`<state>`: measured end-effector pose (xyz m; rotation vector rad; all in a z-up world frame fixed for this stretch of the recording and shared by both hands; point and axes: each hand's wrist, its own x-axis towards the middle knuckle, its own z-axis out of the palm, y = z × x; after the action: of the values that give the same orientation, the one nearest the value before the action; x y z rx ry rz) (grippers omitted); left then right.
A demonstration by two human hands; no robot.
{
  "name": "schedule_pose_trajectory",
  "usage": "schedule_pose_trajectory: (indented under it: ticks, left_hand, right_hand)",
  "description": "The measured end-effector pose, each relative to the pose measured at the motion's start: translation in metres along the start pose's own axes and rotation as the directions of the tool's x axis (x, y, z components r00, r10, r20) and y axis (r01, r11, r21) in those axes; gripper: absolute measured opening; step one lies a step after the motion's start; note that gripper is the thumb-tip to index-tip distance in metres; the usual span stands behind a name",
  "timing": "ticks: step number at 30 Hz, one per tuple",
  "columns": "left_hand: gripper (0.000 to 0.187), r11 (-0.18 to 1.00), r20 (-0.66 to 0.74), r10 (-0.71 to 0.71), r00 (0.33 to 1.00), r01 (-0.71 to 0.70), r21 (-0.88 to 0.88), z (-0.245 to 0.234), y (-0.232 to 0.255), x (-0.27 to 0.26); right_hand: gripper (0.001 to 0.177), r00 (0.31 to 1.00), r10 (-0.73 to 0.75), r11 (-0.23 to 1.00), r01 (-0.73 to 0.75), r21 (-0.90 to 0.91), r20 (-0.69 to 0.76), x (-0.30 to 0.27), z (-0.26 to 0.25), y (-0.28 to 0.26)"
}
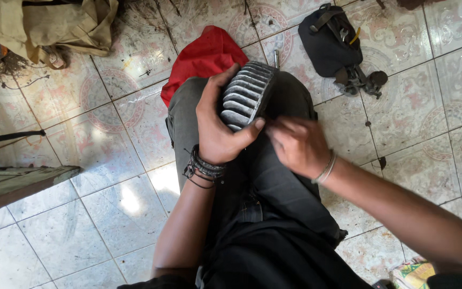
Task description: The person sits on the floor and cleans a metallic mechanical part, likely a stator, using a small metal tool to scrape and remove debris from the grooves and central hub. The person rotates the part to access different areas and continues the cleaning process throughout the video.
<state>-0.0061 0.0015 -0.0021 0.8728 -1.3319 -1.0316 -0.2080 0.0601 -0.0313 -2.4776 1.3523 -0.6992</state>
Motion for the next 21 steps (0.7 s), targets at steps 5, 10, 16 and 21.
schedule_pose_trajectory:
  ticks: [5, 10, 16, 21]
  left_hand:
    - [0.086, 1.0, 0.022, -0.009, 1.0, 0.008, 0.024, -0.004, 0.003, 0.0]
    - [0.084, 1.0, 0.006, -0.01, 1.0, 0.01, 0.02, -0.003, 0.002, -0.001]
    - [0.082, 1.0, -0.01, -0.023, 1.0, 0.023, 0.008, 0.001, 0.002, 0.0]
    - [0.084, 0.999, -0.014, -0.048, 0.999, 0.048, 0.02, -0.001, 0.003, 0.004]
  right_hand:
    - [0.017, 0.977, -0.206, 0.969, 0.197, -0.149, -0.047, 0.032, -0.036, 0.013]
    - [0.024, 0.955, -0.289, 0.952, 0.278, -0.13, -0.074, 0.019, -0.01, 0.03]
    - [0.021, 0.883, -0.464, 0.843, 0.416, -0.342, -0.071, 0.029, -0.019, 0.046]
    - [0.02, 0.899, -0.432, 0.874, 0.395, -0.284, -0.078, 0.059, -0.057, 0.032]
